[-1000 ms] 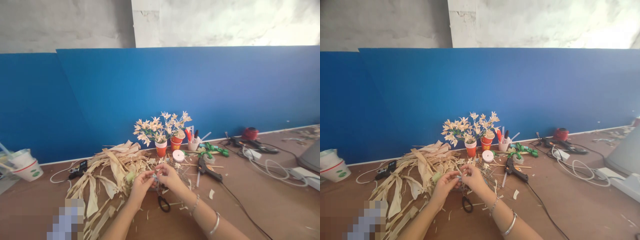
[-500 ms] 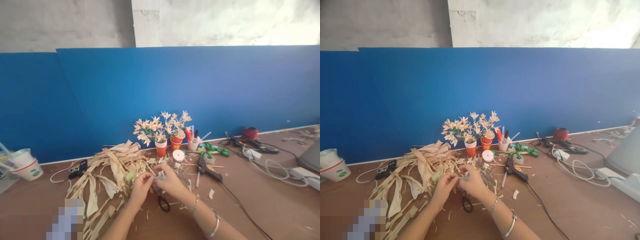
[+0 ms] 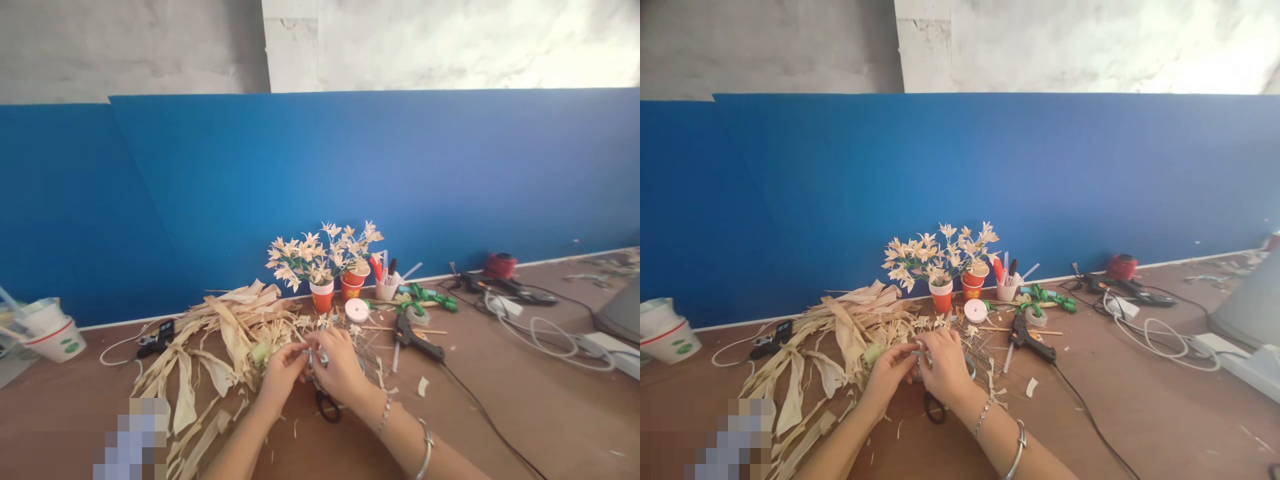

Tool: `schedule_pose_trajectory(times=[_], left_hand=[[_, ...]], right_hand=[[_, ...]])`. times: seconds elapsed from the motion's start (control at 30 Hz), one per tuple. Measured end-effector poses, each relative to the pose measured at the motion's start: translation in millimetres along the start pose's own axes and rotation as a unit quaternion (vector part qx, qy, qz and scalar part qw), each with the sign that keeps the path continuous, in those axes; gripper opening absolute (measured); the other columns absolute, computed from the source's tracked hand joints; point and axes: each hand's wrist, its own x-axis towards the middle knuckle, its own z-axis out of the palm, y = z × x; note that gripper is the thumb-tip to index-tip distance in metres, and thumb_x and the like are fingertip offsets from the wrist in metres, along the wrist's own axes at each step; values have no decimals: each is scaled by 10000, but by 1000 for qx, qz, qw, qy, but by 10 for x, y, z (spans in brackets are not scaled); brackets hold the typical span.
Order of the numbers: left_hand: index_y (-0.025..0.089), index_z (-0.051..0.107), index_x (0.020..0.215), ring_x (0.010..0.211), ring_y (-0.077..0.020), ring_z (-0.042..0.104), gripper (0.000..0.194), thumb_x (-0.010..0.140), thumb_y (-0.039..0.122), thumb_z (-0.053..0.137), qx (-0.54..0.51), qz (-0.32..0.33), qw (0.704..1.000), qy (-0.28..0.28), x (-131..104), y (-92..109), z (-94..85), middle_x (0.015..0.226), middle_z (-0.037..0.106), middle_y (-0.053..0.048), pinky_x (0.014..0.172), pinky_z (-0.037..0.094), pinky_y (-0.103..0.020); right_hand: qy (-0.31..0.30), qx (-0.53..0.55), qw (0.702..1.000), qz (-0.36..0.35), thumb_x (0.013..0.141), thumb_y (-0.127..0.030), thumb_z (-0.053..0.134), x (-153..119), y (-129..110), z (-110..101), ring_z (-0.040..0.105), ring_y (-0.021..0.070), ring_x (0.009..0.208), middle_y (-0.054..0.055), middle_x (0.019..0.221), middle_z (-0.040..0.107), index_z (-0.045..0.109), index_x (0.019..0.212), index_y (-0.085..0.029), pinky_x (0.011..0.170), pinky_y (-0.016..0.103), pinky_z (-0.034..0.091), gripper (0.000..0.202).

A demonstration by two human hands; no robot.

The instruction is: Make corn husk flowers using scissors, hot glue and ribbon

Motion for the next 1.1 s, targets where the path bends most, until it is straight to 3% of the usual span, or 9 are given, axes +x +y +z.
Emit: schedule_pose_trajectory(times=[0.3, 0.5, 0.57, 0.67, 0.77, 0.87, 0.93, 1.1], left_hand=[[139, 633, 765, 469, -128, 536, 231, 625, 318, 674, 21, 3, 1000, 15, -15, 45, 9, 495, 589, 19, 449, 416, -225], [152, 622, 746, 462, -132, 531, 224, 640, 346, 658, 47, 22, 999, 6, -16, 37, -18, 488, 576, 23, 440, 404, -227], [154, 617, 743, 454, -128, 523, 221, 647, 350, 651, 57, 24, 998, -1, -16, 37, -26, 492, 576, 22, 434, 396, -223], [155, 605, 735, 430, -118, 501, 212, 662, 351, 636, 70, 19, 997, -11, -24, 41, -30, 470, 558, 29, 420, 382, -214], [156, 592, 733, 417, -109, 487, 217, 667, 358, 633, 75, 10, 997, -19, -42, 44, -29, 449, 542, 37, 417, 382, -205], [158, 577, 747, 357, -84, 428, 241, 685, 388, 617, 79, 6, 996, -26, -59, 32, -29, 424, 531, 45, 367, 318, -181], [161, 566, 758, 299, -61, 354, 262, 703, 416, 594, 82, -2, 996, -29, -65, 18, -30, 400, 521, 53, 327, 240, -169], [166, 550, 735, 251, -45, 270, 301, 707, 465, 575, 77, -21, 997, -18, -55, -3, -29, 360, 500, 61, 301, 156, -171]], right_hand=[[17, 14, 999, 31, 687, -44, 511, -5, 4, 32, 512, 179, 822, 14, 812, 606, 551, 991, -210, 777, 318, 311, 350], [-7, 125, 986, 111, 653, -73, 520, 29, 35, 16, 551, 166, 786, -2, 784, 626, 563, 941, -207, 755, 299, 372, 321], [-38, 204, 966, 158, 634, -89, 524, 49, 67, 16, 545, 137, 677, -16, 740, 616, 554, 940, -201, 662, 261, 401, 327], [-87, 335, 908, 235, 594, -91, 523, 79, 126, 20, 487, 91, 527, -45, 660, 579, 531, 927, -189, 524, 213, 383, 347], [-121, 425, 852, 281, 564, -92, 545, 106, 177, 11, 457, 79, 485, -66, 579, 550, 521, 895, -173, 497, 204, 364, 341], [-142, 446, 832, 299, 574, -114, 577, 115, 193, -9, 462, 79, 496, -62, 570, 552, 527, 897, -162, 511, 205, 361, 330], [-141, 418, 852, 282, 595, -123, 575, 105, 171, -17, 492, 92, 544, -45, 616, 570, 535, 907, -160, 540, 213, 375, 317], [-70, 198, 968, 139, 615, -73, 545, 50, 36, -14, 543, 164, 817, 18, 875, 612, 554, 977, -191, 749, 292, 390, 380]])
